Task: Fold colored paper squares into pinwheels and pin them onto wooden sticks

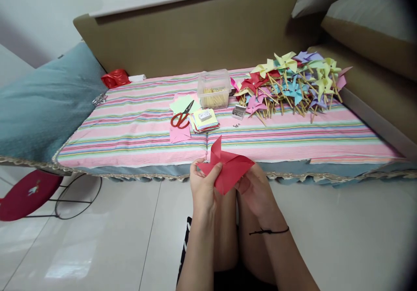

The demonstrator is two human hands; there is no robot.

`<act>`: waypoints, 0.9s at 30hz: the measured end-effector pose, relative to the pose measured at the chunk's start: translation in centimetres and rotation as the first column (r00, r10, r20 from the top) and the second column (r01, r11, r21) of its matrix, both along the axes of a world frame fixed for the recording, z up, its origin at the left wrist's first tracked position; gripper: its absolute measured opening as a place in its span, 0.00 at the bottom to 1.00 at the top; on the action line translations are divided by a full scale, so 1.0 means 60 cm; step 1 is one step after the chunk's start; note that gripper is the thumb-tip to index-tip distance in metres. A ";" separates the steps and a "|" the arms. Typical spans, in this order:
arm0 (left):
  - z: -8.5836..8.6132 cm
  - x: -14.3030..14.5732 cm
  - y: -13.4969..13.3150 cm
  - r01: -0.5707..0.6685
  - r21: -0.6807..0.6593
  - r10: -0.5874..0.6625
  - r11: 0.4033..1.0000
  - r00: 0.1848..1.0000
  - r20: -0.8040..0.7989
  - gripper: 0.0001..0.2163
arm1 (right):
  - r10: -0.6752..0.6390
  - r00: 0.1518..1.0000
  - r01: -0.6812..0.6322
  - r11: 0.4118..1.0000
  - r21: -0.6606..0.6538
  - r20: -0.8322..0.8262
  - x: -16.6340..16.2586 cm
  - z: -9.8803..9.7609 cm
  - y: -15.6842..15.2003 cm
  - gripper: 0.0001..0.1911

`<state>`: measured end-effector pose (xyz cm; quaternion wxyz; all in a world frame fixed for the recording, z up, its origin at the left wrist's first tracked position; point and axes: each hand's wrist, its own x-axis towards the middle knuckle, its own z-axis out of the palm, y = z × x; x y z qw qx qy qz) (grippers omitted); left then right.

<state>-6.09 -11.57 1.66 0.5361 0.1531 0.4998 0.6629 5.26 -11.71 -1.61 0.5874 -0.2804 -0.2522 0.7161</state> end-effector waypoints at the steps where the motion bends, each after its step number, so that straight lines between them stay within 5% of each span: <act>1: -0.003 0.001 0.000 -0.006 0.004 0.006 1.000 0.999 -0.033 0.28 | -0.006 1.000 0.006 1.000 0.011 0.010 0.000 0.000 0.000 0.09; 8: -0.015 0.005 -0.001 -0.068 0.023 0.071 0.997 0.981 -0.179 0.27 | -0.011 0.999 0.011 1.000 0.006 0.033 -0.001 -0.003 -0.001 0.11; 17: -0.006 0.017 -0.001 -0.134 0.012 0.134 0.991 0.970 -0.203 0.25 | -0.187 0.980 0.192 0.979 -0.070 0.071 -0.025 -0.006 -0.009 0.09; 27: 0.005 0.030 -0.007 -0.078 0.017 0.080 0.997 0.982 -0.169 0.23 | -0.501 0.833 0.509 0.860 0.029 0.237 -0.049 0.007 -0.009 0.06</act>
